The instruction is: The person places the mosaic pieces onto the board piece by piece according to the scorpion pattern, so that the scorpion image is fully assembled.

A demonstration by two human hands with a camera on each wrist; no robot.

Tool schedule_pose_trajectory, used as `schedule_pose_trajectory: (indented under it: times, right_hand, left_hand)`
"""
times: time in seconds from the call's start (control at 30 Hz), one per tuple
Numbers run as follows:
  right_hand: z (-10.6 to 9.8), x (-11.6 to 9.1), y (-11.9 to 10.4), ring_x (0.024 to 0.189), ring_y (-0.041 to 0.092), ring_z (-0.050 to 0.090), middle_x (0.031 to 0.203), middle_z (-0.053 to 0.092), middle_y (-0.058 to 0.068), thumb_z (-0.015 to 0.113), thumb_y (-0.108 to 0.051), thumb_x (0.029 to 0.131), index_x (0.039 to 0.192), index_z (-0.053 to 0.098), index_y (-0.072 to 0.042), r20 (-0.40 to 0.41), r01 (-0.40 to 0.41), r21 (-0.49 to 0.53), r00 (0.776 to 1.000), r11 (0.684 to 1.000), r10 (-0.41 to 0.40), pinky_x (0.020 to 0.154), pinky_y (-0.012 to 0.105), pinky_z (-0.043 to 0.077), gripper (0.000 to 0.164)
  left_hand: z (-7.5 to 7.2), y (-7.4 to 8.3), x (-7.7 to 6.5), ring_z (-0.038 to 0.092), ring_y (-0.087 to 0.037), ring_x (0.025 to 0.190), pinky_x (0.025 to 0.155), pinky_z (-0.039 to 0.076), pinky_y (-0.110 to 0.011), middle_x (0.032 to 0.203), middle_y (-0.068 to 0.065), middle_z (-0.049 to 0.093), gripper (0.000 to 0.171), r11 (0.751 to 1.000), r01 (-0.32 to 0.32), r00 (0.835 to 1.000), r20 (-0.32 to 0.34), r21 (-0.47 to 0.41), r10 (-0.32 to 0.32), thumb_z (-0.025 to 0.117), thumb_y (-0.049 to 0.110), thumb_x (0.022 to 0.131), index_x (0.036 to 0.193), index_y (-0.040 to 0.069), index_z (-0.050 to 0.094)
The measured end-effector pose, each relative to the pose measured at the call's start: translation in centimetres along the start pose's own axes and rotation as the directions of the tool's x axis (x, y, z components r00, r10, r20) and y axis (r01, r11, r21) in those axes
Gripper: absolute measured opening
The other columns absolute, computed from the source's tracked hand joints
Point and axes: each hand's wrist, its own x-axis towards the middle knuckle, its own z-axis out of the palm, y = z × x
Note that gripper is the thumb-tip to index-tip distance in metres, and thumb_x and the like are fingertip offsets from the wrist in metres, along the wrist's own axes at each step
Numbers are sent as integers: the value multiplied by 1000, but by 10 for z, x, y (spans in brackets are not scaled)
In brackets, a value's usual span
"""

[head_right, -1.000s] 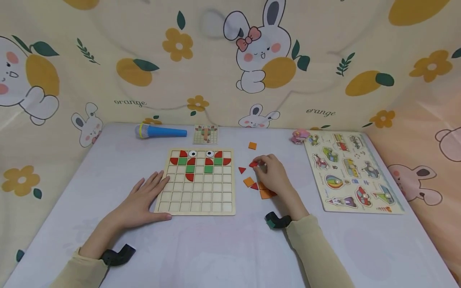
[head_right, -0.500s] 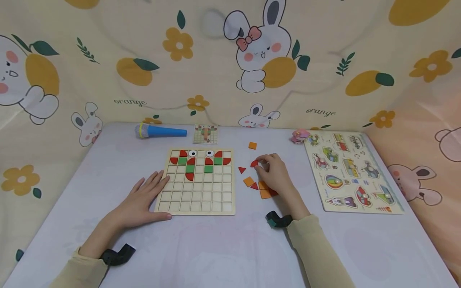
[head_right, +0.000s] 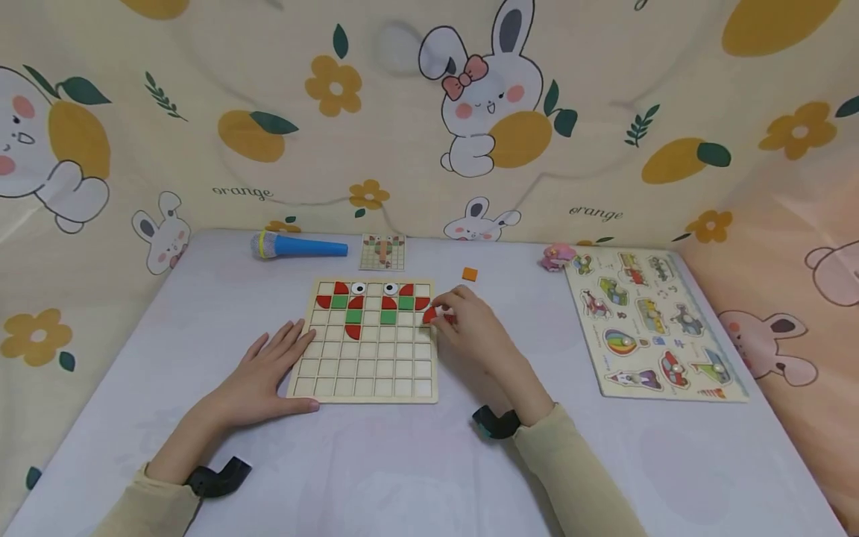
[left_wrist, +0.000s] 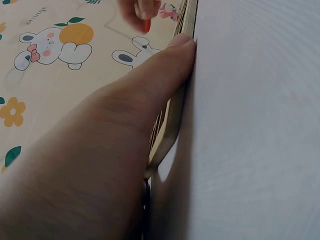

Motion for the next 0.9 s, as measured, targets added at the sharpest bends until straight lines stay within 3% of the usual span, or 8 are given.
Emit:
schedule_pose_trajectory:
  times: [0.13,0.3,0.53,0.7,0.9]
  right_hand:
    - [19,13,-21,91,21,61,117,66,9,76,-18,100,123,73,-5,113,67,17,991,998,-69,78,32,56,27]
    - [37,20,-28,92,19,61,115,66,7,76,-22,101,124,74,-7,198,93,5,976,996,-92,83,32,57,27]
    - [44,19,-24,95,18,60,108,66,1,78,-29,99,115,73,-11,150,60,34,987,998,-64,86,33,55,25]
    - [51,20,-26,83,18,55,91,61,0,82,-39,95,98,67,-14,101,24,48,994,999,-29,72,31,50,29]
    - [55,21,-27,87,19,55,96,63,0,80,-35,96,109,74,-14,59,77,74,995,994,-81,75,33,50,25]
  left_hand:
    - [4,0,1,7,-36,165,130,4,-64,178,-13,13,122,1000,-11,1000,1,-7,11,73,80,79,169,11,27]
    - [6,5,5,7,-35,165,130,3,-63,178,-12,13,123,1000,-23,1000,3,-16,23,74,79,78,169,12,26]
    - [1,4,5,5,-35,165,130,2,-63,179,-12,11,123,1000,-15,1000,7,9,15,74,79,78,170,12,25]
    - [-1,1,2,5,-35,165,130,3,-64,179,-12,11,123,1000,-7,1000,2,16,7,74,78,79,170,12,25]
    - [-1,-1,1,6,-36,165,130,3,-64,178,-13,11,123,1000,-4,1000,4,10,4,75,77,79,170,11,25]
